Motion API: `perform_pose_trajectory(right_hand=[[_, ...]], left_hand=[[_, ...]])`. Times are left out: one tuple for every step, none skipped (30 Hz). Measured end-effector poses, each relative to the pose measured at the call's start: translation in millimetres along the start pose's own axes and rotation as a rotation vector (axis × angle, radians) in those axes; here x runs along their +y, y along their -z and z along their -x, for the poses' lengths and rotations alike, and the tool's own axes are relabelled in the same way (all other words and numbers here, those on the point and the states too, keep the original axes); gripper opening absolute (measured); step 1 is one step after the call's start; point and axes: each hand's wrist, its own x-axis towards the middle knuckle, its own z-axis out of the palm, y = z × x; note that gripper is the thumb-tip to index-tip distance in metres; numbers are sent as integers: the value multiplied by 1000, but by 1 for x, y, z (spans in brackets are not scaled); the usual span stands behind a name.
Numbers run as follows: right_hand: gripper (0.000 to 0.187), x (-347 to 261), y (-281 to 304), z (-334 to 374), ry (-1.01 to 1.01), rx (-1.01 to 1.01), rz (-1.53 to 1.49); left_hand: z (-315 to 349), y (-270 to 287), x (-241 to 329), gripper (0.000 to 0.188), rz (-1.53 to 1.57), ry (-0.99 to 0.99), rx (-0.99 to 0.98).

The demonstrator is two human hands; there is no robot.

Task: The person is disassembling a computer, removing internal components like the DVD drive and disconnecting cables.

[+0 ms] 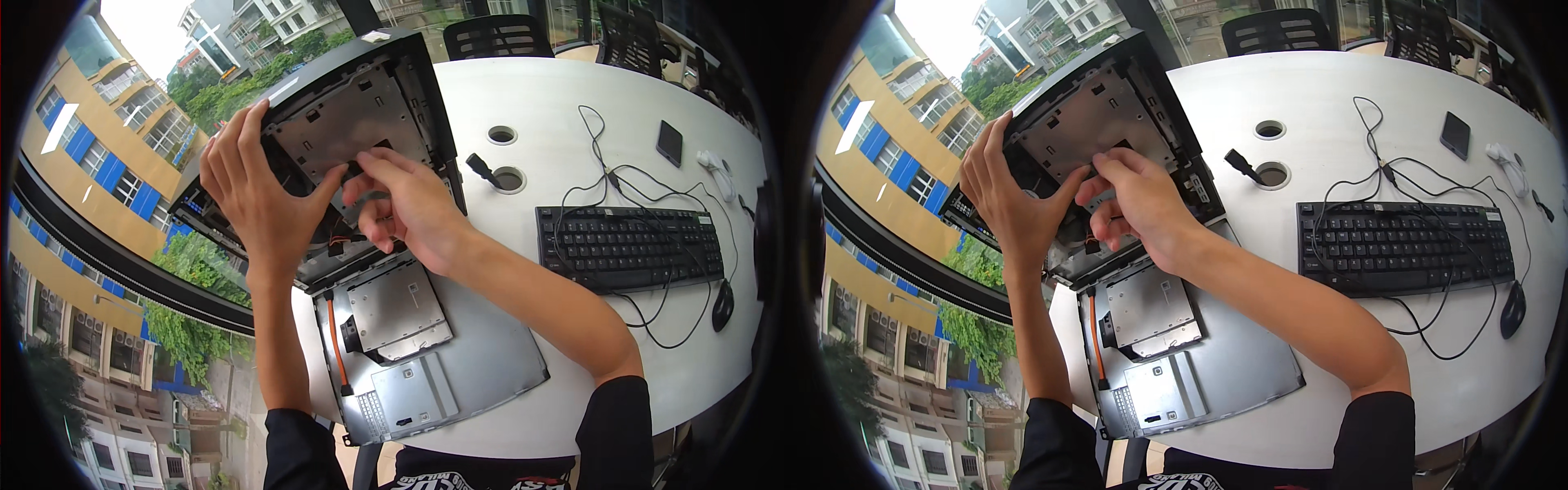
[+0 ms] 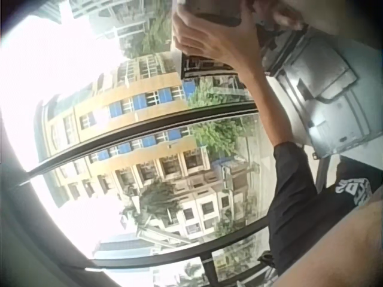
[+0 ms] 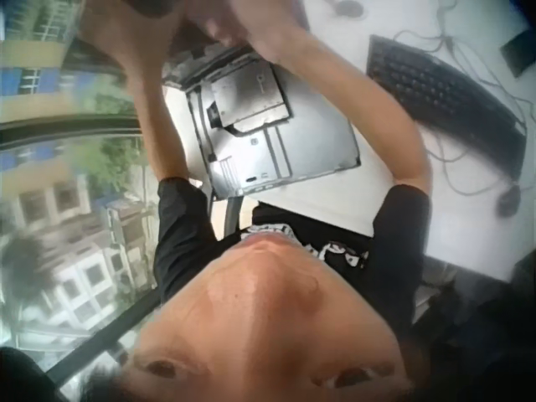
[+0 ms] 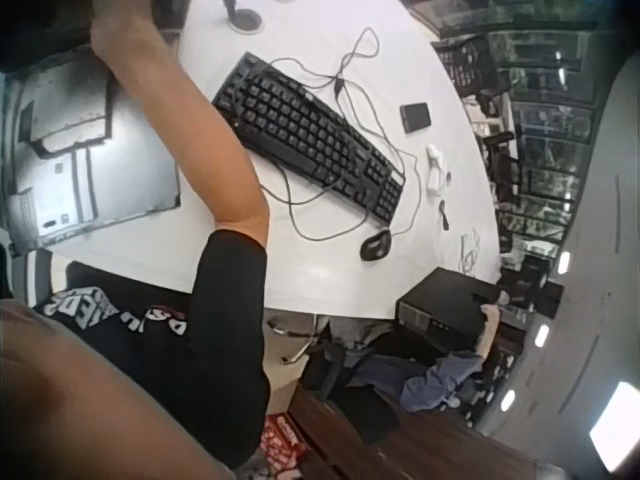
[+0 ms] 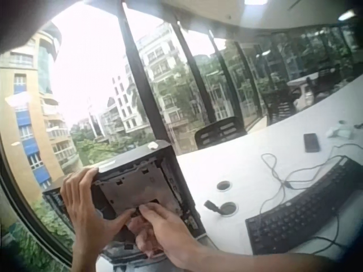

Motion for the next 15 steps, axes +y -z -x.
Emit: perform_pose_trajectory(right_hand=[[28, 0, 0, -1, 4, 0, -3], [29, -1, 1, -2, 13, 23, 8], [29, -2, 2, -3, 22, 46, 20], [29, -2, 3, -3, 25, 45, 18], [30, -1, 3, -3, 31, 52, 22], [31, -2, 3, -4, 36, 59, 25], [31, -2, 4, -4, 36, 58, 26], [31, -3, 4, -4, 48, 61, 15], [31, -4, 5, -5, 60, 64, 4], [31, -5, 4, -4, 57, 61, 4], [30, -7, 3, -3, 60, 76, 15], [30, -7, 3, -3, 63, 90, 27], [30, -6, 2, -3, 60, 87, 28], [30, -5, 2, -4, 68, 100, 38], [30, -5, 2, -4, 76, 113, 48]], left_hand=[[-1, 1, 1, 101, 0, -4, 0], [-1, 1, 2, 101, -4, -10, 4], [-2, 1, 3, 102, -8, -15, 7], [-2, 0, 3, 102, -8, -19, 9], [-2, 0, 3, 102, -12, -18, 11], [-1, -1, 3, 102, -15, -16, 13], [-1, -2, 3, 102, -16, -15, 13], [-1, -3, 3, 102, -15, -20, 31], [-1, -5, 3, 102, -14, -23, 48], [0, -5, 3, 102, -17, -21, 47], [0, -6, 3, 102, -20, -19, 58], [0, -6, 3, 102, -23, -18, 69], [0, -6, 4, 102, -26, -15, 68], [0, -6, 4, 103, -27, -12, 67], [0, -6, 4, 103, -28, -8, 66]])
